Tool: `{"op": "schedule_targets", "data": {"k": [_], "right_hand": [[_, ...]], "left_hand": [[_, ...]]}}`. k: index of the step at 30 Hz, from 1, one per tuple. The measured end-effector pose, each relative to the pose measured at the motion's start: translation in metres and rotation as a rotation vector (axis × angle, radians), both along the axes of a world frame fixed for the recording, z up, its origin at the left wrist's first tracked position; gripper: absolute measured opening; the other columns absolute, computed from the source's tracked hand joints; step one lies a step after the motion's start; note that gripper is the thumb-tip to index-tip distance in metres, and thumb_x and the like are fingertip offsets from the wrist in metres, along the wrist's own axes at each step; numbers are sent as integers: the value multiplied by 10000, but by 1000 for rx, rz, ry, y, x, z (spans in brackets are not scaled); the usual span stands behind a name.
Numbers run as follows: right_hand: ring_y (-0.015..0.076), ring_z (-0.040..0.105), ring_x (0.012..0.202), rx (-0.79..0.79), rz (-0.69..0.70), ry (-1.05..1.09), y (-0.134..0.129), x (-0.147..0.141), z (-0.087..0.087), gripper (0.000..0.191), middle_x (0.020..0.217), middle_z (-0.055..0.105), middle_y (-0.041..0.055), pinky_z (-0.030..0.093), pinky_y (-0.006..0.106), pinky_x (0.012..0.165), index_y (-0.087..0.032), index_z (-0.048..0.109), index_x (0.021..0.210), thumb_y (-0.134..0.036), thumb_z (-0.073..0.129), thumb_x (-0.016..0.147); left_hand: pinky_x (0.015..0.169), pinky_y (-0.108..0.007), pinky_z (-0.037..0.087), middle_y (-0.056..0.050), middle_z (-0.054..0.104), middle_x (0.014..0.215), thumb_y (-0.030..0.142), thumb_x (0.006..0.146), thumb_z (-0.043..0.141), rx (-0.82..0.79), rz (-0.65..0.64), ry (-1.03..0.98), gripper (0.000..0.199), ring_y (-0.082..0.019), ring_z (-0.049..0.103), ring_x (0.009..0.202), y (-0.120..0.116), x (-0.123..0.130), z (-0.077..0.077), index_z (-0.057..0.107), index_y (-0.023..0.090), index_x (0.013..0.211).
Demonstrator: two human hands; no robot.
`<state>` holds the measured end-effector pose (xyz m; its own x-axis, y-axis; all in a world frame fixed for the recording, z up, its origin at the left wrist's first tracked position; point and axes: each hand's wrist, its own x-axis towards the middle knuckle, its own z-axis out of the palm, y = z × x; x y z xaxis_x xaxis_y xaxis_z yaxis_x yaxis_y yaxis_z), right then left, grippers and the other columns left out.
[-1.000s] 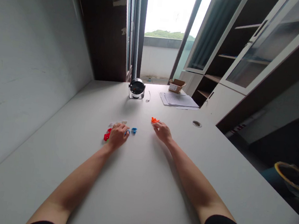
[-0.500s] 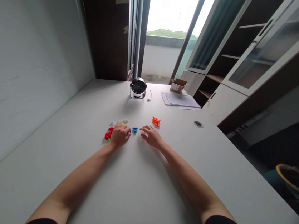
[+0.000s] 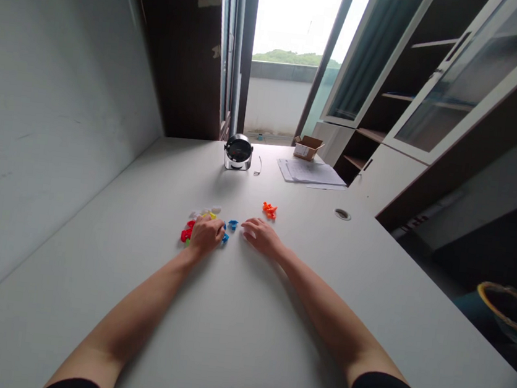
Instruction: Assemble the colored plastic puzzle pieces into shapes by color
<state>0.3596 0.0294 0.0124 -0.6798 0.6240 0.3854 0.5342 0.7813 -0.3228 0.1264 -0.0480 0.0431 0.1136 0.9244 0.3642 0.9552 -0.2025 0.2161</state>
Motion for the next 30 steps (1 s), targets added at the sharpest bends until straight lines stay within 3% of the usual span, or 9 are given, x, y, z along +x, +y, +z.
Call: {"op": "schedule_targets", "data": {"k": [9,19,25,30], "right_hand": [[223,587,1109,10,4,-6,2,1,-1,279,1181,664,76,481,356,956,-263,679,1196,-239,622,924],[218,591,1087,15,11,2,-1,1,3,248,1171,668,73,485,350,944,-260,689,1165,-233,602,935],[215,592,1074,21,17,-2,-1,0,4,233,1154,673,74,485,344,942,-253,704,1129,-206,602,926],[207,600,1057,16,17,12,-1,0,4,229,1144,674,72,486,336,933,-260,713,1115,-198,619,916]], "left_hand": [[989,-474,353,-111,653,1090,179,905,522,38,16,-6,217,-305,503,1112,-1,-2,3,675,220,1054],[969,-493,346,-131,664,1085,165,946,446,22,44,-24,252,-314,498,1118,2,-7,-4,652,200,1087],[955,-491,360,-134,689,1063,169,920,499,60,36,19,230,-305,514,1086,2,-7,-6,666,192,1077],[999,-484,356,-92,706,1062,188,926,483,44,16,10,253,-298,531,1112,3,-6,-5,686,249,1065]]}}
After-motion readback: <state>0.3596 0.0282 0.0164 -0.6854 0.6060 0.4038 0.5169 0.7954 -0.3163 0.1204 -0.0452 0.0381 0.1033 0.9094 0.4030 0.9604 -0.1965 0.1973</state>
